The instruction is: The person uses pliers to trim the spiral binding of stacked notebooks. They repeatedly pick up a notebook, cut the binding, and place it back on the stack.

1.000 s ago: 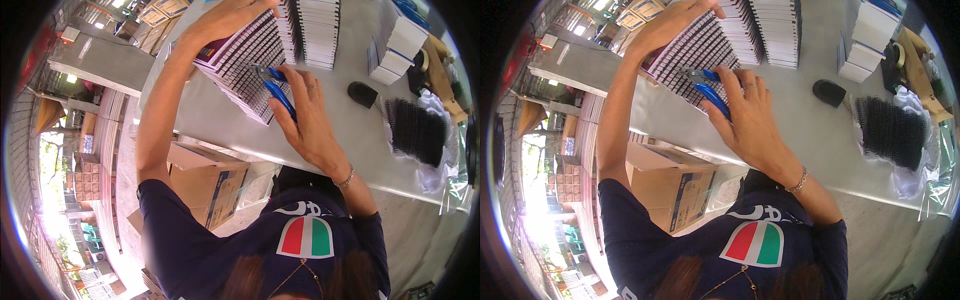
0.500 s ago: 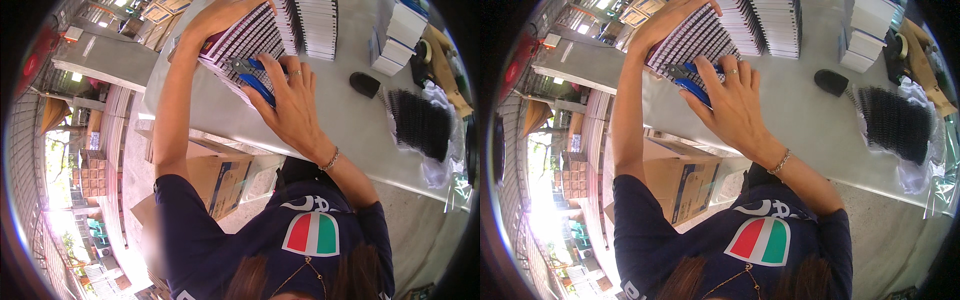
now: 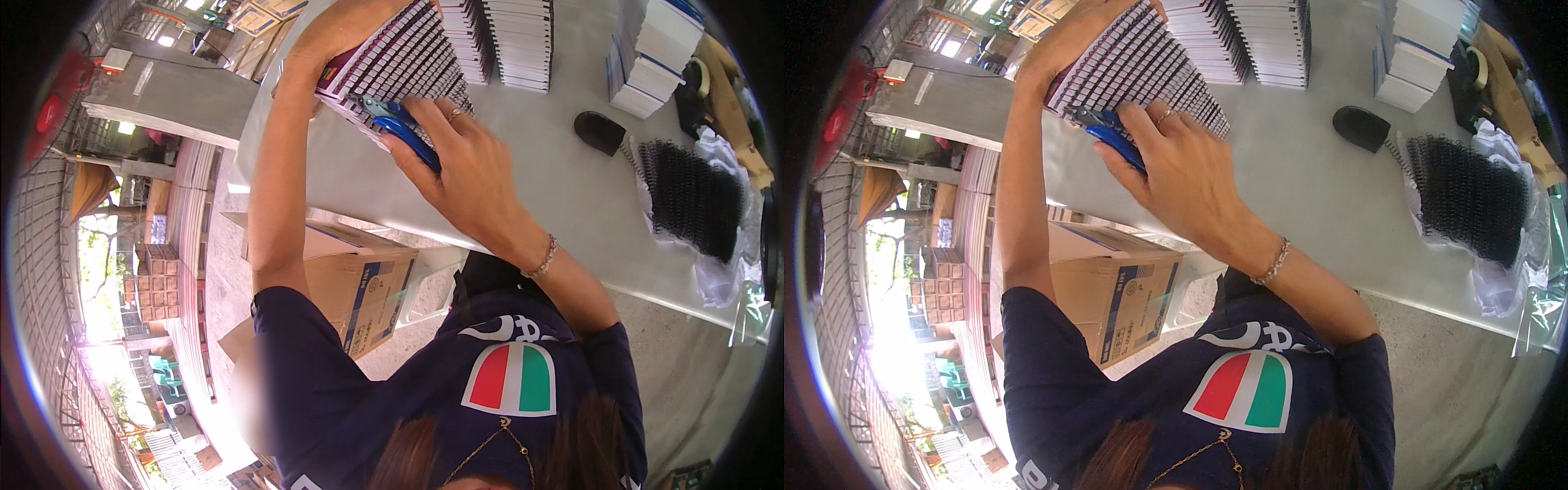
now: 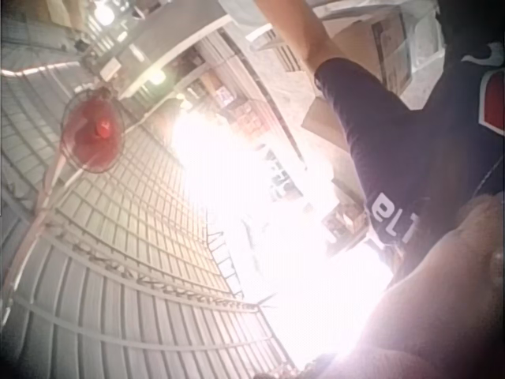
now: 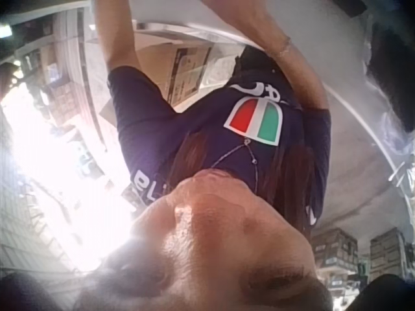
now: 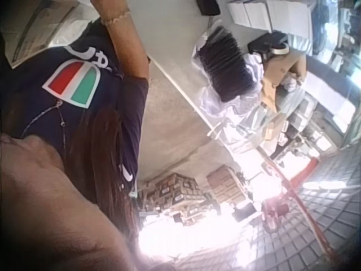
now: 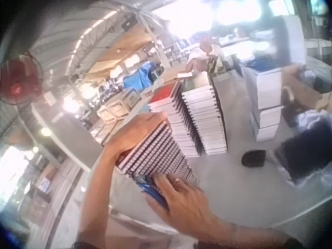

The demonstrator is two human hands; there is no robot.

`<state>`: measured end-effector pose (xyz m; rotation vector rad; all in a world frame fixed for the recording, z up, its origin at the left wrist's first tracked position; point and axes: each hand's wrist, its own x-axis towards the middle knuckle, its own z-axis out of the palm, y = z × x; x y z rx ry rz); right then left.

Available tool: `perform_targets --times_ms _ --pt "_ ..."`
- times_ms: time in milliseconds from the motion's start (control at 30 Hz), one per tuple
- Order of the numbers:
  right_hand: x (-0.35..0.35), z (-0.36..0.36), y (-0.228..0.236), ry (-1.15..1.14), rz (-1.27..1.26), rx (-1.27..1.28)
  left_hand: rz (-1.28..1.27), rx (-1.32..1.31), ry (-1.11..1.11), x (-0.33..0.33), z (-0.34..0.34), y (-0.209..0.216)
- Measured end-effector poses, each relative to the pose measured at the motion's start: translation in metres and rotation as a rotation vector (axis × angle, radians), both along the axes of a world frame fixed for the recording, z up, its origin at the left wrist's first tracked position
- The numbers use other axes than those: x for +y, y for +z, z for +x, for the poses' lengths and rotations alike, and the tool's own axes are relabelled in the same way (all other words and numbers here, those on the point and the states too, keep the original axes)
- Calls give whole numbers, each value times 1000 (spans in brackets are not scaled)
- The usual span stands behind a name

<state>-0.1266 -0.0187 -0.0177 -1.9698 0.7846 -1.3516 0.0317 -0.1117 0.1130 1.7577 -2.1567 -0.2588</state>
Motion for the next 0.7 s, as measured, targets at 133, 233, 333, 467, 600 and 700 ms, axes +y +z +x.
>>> perform_targets --times_ms 133,233,333,467,600,700 --pt "7 -17 24 429 563 -63 45 32 27 7 -4 4" --pt "6 -24 22 410 476 -68 -50 42 -62 5 -3 -2" --pt "9 -13 2 4 6 -58 185 42 105 21 -28 19" --pt "7 -12 -11 -262 -281 92 110 -22 -16 24 -25 16" --pt "7 -4 -15 -287 -330 87 135 60 -37 7 -8 7" --pt "4 -1 -19 -302 -359 66 121 72 -67 7 -9 7"
